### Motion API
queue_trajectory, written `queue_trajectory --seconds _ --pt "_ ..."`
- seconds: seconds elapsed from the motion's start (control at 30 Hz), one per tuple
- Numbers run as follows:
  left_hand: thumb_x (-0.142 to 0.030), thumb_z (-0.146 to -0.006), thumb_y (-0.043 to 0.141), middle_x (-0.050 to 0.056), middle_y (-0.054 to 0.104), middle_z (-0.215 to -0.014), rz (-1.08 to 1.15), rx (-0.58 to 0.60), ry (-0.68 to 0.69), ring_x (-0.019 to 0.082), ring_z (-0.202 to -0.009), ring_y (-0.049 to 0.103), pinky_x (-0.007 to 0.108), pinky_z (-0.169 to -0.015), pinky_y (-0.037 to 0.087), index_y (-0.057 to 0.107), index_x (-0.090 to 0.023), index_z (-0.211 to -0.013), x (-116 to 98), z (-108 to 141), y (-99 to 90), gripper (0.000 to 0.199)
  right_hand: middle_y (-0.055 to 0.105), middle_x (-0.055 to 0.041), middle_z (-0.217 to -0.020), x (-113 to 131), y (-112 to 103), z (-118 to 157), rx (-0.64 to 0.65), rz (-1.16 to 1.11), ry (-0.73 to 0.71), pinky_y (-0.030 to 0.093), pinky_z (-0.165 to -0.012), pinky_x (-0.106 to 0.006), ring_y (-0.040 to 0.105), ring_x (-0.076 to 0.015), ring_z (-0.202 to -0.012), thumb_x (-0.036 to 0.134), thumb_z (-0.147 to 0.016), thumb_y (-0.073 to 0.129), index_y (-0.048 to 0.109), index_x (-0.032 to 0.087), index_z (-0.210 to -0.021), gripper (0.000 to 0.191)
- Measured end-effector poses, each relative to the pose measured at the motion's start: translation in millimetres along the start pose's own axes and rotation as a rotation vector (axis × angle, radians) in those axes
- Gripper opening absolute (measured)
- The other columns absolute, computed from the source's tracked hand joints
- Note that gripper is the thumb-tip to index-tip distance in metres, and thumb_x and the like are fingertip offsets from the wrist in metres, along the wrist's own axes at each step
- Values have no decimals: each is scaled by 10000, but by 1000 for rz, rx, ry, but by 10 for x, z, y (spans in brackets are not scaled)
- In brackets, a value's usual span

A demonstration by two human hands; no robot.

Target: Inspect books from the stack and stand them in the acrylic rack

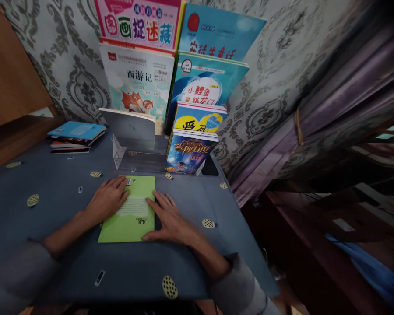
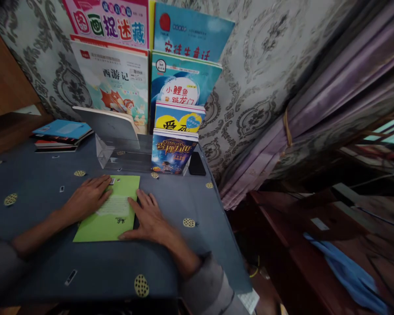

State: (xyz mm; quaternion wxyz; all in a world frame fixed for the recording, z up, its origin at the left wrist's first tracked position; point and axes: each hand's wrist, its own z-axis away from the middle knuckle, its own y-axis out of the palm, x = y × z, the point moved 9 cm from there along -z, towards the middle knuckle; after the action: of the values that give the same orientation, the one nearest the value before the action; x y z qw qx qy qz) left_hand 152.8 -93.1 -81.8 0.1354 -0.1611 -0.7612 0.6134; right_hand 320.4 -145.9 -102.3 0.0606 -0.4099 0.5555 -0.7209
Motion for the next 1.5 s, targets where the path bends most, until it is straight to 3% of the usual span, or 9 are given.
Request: queue_trajectory --seconds 0.23,0.4,0.73,1.07,1.3,1.4,1.5 --pt "-377 -1022 342 190 590 -1477 36 -16 64 320 -1358 568 496 -1128 449 588 -95 -1399 -99 -196 118 530 186 -226 -1697 0 -6 5 -19 17 -9 111 -1275 -579 135 -376 -1582 734 -741 772 329 157 -1606 1130" --pt "-357 -1035 318 198 574 -1489 90 -3 170 305 -1387 544 496 -1147 435 561 -63 -1423 -272 -301 179 544 175 -222 -1701 3 -12 12 -23 0 -6 102 -1276 -577 138 -369 -1582 772 -761 721 334 160 -1602 1110" --pt "-368 -1071 273 148 518 -1553 194 41 319 255 -1457 467 485 -1195 366 516 -123 -1478 -560 -488 262 534 196 -228 -1694 38 -51 25 -21 -22 -28 80 -1277 -580 126 -352 -1588 747 -778 726 311 160 -1608 1099" --pt "-404 -1085 265 86 541 -1544 299 62 404 231 -1485 426 476 -1229 297 518 -207 -1493 -546 -488 297 519 172 -240 -1696 9 -46 5 -9 -30 -12 90 -1276 -585 118 -364 -1588 666 -760 801 351 150 -1590 1076" --pt "-420 -1093 280 60 545 -1541 339 42 465 209 -1464 457 477 -1230 300 488 -262 -1517 -592 -376 255 499 200 -212 -1697 -134 -80 -11 -92 -139 -33 202 -1270 -568 174 -344 -1580 589 -773 827 214 171 -1637 1139" --pt "-424 -1094 282 77 530 -1551 333 41 488 204 -1461 461 479 -1235 293 487 -239 -1515 -631 -302 219 503 241 -183 -1692 -237 -124 -8 -185 -194 -51 268 -1255 -556 245 -321 -1563 516 -878 747 162 208 -1649 1016" --pt "-420 -1093 295 97 533 -1546 333 52 503 214 -1454 472 493 -1236 286 502 -210 -1502 -674 -216 195 504 344 -157 -1656 -295 -186 15 -285 -239 -85 294 -1248 -558 322 -297 -1536 453 -990 593 217 222 -1636 782"
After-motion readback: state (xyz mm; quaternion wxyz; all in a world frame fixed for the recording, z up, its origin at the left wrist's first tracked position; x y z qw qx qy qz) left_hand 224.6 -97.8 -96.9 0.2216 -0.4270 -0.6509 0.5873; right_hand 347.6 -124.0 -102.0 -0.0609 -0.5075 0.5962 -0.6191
